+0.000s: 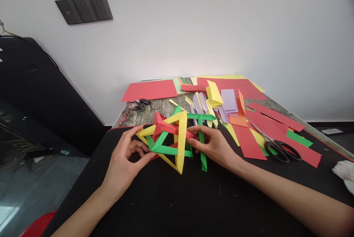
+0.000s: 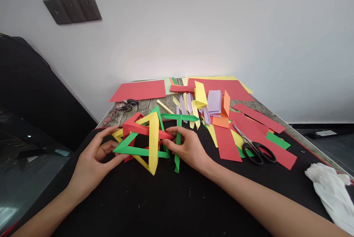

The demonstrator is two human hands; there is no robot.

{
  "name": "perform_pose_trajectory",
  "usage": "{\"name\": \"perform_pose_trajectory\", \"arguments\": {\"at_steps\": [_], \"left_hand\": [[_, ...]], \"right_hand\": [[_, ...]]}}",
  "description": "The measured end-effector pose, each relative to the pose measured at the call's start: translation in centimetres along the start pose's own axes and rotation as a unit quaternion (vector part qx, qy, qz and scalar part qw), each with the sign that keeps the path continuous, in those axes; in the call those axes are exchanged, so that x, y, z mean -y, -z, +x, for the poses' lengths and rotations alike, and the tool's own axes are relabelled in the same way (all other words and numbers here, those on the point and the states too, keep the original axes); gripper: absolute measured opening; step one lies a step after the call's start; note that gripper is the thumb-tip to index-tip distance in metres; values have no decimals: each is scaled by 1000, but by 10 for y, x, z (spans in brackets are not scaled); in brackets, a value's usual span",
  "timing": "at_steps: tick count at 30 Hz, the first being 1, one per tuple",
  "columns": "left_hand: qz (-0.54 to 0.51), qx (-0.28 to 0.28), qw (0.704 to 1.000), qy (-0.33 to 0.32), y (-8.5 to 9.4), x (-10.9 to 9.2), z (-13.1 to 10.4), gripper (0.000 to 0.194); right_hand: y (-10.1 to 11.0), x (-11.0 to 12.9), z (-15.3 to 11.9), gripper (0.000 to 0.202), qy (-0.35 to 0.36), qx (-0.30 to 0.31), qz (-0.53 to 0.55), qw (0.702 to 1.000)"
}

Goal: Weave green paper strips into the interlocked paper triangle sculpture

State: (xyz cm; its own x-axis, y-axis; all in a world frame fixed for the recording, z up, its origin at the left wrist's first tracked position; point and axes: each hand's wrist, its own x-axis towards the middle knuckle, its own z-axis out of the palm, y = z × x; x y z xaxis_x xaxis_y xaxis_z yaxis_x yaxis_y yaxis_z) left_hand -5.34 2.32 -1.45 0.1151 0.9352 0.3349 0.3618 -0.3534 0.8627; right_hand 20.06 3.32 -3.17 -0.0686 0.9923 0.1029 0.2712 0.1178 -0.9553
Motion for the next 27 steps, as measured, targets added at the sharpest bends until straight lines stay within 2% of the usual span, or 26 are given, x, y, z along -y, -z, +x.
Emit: {"name": "perform_pose_trajectory", "arguments": {"at_steps": [8,16,27], "left_hand": [[-42,-15,999,-9,0,-10,-1,60],[63,-8,998,20,7,3,2,68],[81,19,996,29,7,6,5,71]], "right_hand": [[-2,0,-1,39,30,-31,2,999],[-4,-1,-1,43,6,-31,-28,999],[-3,2,-3,48,22,-37,-37,998]]}}
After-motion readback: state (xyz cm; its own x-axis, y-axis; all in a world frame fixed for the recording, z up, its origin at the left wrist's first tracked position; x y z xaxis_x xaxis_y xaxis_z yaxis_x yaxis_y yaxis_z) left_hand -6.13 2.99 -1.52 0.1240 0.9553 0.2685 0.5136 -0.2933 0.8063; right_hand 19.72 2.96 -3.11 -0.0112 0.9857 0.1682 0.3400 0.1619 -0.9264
